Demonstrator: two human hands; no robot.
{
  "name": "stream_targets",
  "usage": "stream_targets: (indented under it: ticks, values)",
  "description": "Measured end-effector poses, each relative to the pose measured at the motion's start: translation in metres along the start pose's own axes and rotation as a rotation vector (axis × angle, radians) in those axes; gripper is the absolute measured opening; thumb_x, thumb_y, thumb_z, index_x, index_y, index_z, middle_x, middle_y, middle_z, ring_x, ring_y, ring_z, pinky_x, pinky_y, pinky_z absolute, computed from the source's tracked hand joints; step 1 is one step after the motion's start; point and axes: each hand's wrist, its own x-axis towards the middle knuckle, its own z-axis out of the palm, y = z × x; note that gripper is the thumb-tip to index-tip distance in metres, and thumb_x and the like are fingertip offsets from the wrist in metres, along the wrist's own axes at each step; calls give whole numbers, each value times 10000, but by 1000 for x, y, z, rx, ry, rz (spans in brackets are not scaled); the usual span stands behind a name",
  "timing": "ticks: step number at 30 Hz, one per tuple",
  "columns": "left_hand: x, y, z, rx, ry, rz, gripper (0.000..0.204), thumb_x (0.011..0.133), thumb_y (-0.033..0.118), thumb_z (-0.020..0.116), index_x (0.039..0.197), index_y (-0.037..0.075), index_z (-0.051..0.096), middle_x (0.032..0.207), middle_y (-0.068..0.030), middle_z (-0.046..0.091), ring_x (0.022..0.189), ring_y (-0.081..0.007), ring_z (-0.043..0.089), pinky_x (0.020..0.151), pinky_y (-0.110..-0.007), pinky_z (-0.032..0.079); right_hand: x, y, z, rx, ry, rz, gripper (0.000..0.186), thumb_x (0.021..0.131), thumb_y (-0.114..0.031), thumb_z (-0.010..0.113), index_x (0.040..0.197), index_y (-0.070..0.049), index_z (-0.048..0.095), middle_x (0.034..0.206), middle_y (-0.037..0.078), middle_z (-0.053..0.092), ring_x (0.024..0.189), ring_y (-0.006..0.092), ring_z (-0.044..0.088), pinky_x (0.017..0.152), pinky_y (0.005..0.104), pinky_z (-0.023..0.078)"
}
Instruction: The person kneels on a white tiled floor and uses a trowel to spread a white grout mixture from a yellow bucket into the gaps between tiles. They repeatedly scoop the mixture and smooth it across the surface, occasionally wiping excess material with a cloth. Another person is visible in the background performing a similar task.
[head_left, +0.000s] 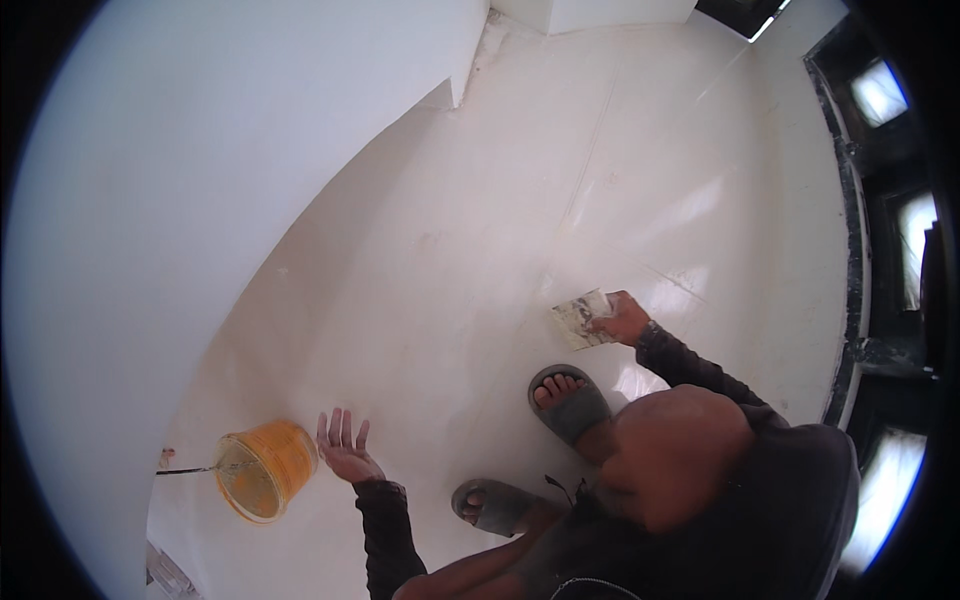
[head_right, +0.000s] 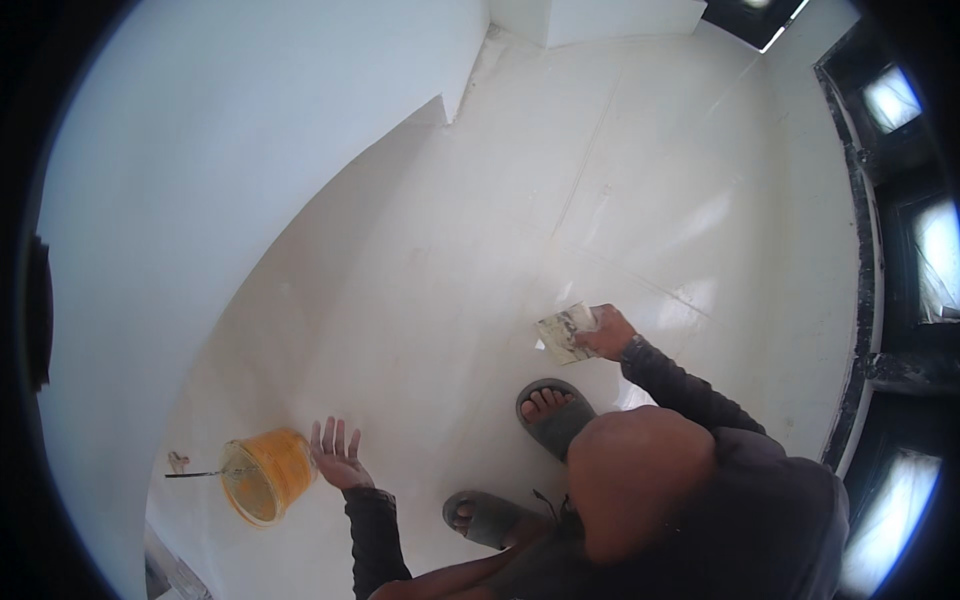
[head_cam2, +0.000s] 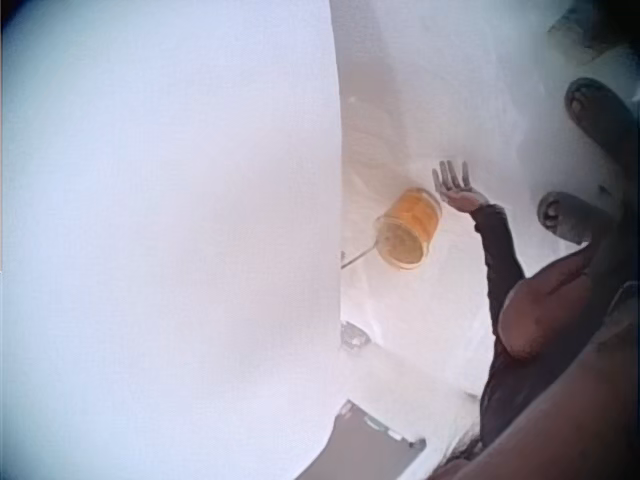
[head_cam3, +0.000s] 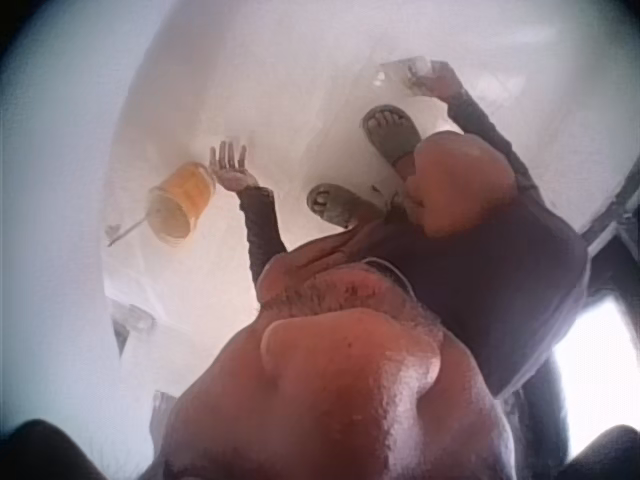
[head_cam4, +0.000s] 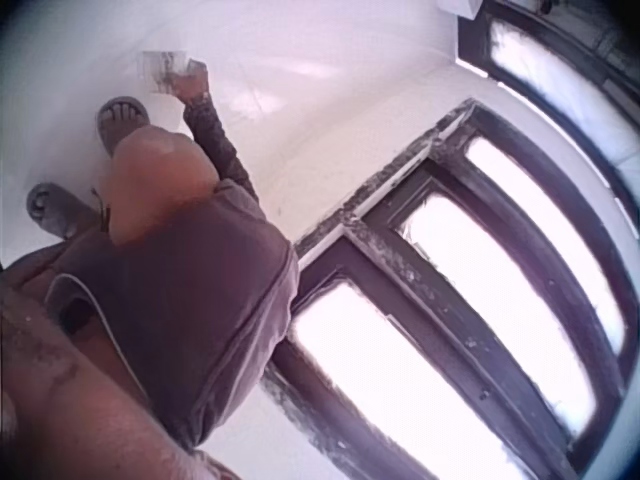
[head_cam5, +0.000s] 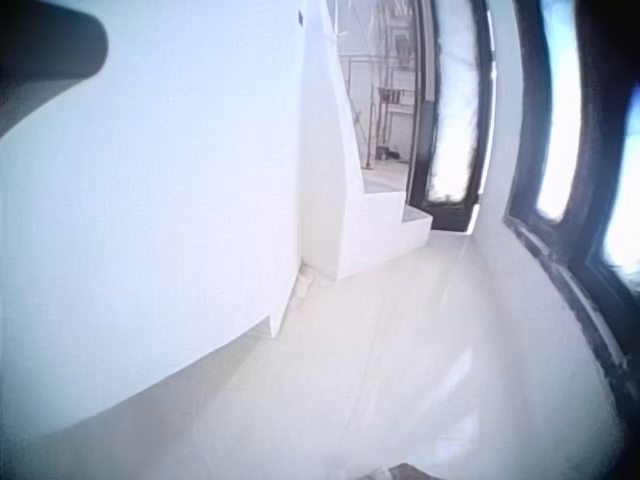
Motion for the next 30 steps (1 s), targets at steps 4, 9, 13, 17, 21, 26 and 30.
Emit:
stream_targets:
  ticks: [4, 9, 13, 17, 21, 26, 30]
  values:
    - [66, -2, 14, 324, -383, 194, 608, 954, 499, 354, 1302, 8, 437, 1259, -193, 524, 1200, -303, 502, 814, -412, 546, -29, -3, -6, 310, 46, 18, 211, 701, -137, 696, 825, 28, 651, 667, 61, 627, 612, 96, 574, 577, 268, 477]
    - [163, -5, 30, 593, -655, 383, 484, 985, 349, 385, 1251, -37, 502, 1260, -160, 537, 1203, -252, 488, 1021, -434, 373, -111, 16, -49, 383, 348, 236, 451, 744, -81, 685, 1128, 44, 486, 959, 105, 592, 866, 170, 597, 803, 306, 506]
    - [232, -18, 70, 759, -547, 808, 424, 991, 285, 331, 1228, -1, 536, 1256, -169, 549, 1136, -243, 520, 1033, -352, 338, -195, 49, -105, 634, 476, 327, 492, 780, -76, 592, 1219, 61, 419, 1112, 213, 577, 1001, 288, 617, 894, 398, 513]
    - [290, -9, 109, 942, -361, 1031, 442, 973, 298, 320, 1202, -5, 545, 1227, -170, 548, 1078, -271, 540, 988, -362, 373, -227, 79, -96, 667, 540, 422, 443, 790, -84, 593, 1199, 24, 460, 1107, 190, 587, 1014, 283, 605, 886, 397, 505]
    - [339, -21, 135, 1149, -321, 1078, 444, 962, 306, 311, 1173, 6, 563, 1179, -169, 544, 1063, -307, 518, 947, -396, 404, -200, 67, -69, 615, 492, 429, 397, 800, -92, 594, 1178, -13, 501, 1102, 166, 598, 1027, 278, 593, 877, 396, 497]
    - [351, -23, 137, 1209, -351, 1136, 432, 958, 311, 319, 1113, -3, 572, 1151, -190, 528, 1106, -329, 460, 943, -429, 385, -55, -22, -22, 355, 318, 100, 345, 813, -102, 595, 1153, -59, 552, 1096, 136, 611, 1044, 272, 579, 867, 394, 488]
    - [324, -19, 134, 1051, -276, 1349, 375, 918, 300, 427, 1128, 7, 531, 1124, -174, 510, 1075, -332, 455, 936, -449, 367, 96, -140, 49, 98, 323, -509, 310, 824, -110, 596, 1133, -96, 593, 1091, 113, 622, 1057, 268, 567, 858, 393, 480]
